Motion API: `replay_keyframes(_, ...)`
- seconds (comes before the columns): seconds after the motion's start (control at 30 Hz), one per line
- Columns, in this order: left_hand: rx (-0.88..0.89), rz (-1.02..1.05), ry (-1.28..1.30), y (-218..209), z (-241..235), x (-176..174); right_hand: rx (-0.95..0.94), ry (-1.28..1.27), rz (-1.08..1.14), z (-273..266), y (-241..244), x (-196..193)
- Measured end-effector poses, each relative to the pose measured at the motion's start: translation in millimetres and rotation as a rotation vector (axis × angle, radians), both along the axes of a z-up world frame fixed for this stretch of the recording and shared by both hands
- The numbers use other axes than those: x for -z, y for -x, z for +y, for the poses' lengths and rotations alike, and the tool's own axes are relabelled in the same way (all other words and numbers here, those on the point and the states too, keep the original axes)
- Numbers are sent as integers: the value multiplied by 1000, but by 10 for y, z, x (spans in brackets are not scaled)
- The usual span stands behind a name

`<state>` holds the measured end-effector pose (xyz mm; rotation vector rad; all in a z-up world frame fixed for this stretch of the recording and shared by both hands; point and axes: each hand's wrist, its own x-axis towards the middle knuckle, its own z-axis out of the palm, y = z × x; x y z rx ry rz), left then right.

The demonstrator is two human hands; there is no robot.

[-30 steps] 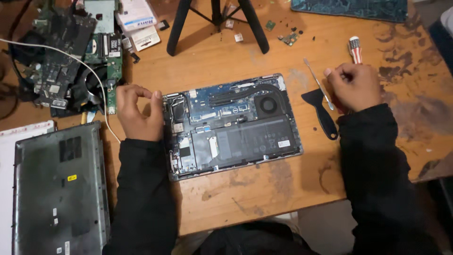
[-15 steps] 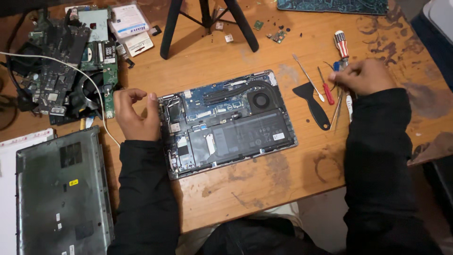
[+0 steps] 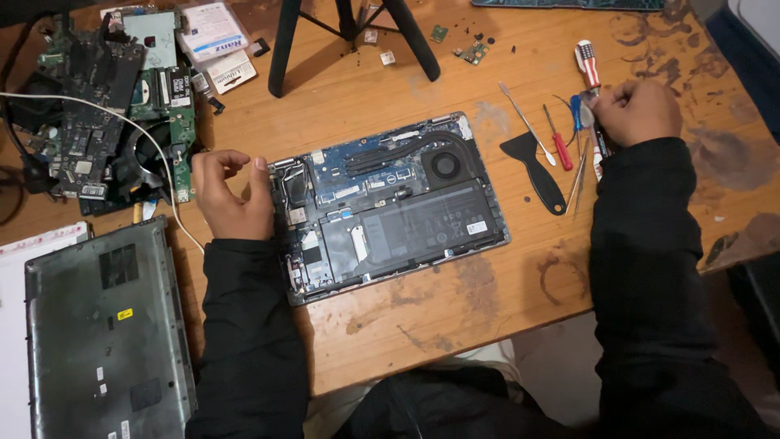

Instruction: The person removes the back cover of a laptop using a prying tool, then unscrews and removes the battery. They continue to disconnect internal cables and remove components from the chassis.

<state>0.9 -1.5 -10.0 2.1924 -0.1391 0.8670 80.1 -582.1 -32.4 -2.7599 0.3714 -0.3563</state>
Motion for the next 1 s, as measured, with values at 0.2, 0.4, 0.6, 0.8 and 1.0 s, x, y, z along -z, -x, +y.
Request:
replay_keyframes(0.2, 15, 1, 29, 7, -8, -25, 14, -688, -368, -214, -97, 82)
replay_keyframes(0.4, 12, -3, 26, -1, -47, -20, -335, -1391, -885, -586, -55, 254)
replay_keyframes(0.6, 58, 7, 36, -19, -100, -8, -295, -1898, -667, -149, 22, 163)
replay_keyframes(0.8, 53, 4, 6, 7, -108, 3, -391, -1836, -462, 776, 176, -186)
replay_keyframes(1.0, 59, 12, -6, -28, -107, 6, -255, 172, -637, 570, 92, -477)
